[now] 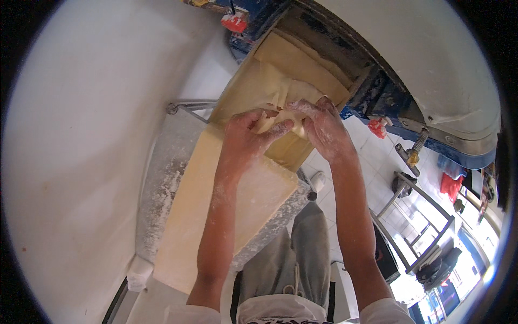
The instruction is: The person feeds a sheet of dough through a dough sheeter multiple times, folding and repositioning it between passes to achieve a uniform thickness. The person uses both hands to guide the dough and adjust its alignment on the machine's output tray.
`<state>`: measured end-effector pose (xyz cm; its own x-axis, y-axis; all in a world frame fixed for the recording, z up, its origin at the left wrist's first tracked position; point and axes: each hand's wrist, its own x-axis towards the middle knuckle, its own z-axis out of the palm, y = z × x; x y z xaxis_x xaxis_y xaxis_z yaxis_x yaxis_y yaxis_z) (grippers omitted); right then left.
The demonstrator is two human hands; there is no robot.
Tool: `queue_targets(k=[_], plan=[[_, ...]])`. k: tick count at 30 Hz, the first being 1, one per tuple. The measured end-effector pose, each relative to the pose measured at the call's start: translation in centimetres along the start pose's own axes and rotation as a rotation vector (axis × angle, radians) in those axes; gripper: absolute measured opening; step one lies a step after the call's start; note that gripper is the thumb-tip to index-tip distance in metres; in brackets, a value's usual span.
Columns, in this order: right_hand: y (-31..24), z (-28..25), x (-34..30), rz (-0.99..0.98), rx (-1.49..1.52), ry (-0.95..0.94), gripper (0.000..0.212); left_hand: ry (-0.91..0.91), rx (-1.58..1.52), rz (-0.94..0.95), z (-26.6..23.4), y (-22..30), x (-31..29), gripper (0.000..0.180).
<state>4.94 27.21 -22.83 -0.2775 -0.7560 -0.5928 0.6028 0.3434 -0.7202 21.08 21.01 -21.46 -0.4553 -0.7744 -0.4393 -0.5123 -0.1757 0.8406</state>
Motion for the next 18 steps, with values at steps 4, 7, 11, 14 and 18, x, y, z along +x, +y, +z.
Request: queue_targets(k=[4,7,11,14,18], plan=[[0.0,-0.8,0.7,-0.098,-0.126,-0.099,0.033,0.043,-0.118,0.149,0.7,-1.4,1.0,0.043],[-0.1,0.1,0.2,-0.116,-0.111,-0.05,0.028,0.097,-0.109,0.212,1.0,-1.8,1.3,0.041],[0.5,0.2,0.4,-0.185,-0.142,-0.025,0.023,-0.012,0.053,-0.013,0.7,0.1,1.0,0.056],[1.4,-0.4,0.8,-0.217,-0.113,-0.032,0.021,-0.026,0.058,-0.085,1.0,0.0,1.2,0.059],[1.3,-1.4,1.9,-0.059,-0.167,0.023,0.04,-0.098,-0.057,-0.061,0.6,1.1,0.5,0.054]])
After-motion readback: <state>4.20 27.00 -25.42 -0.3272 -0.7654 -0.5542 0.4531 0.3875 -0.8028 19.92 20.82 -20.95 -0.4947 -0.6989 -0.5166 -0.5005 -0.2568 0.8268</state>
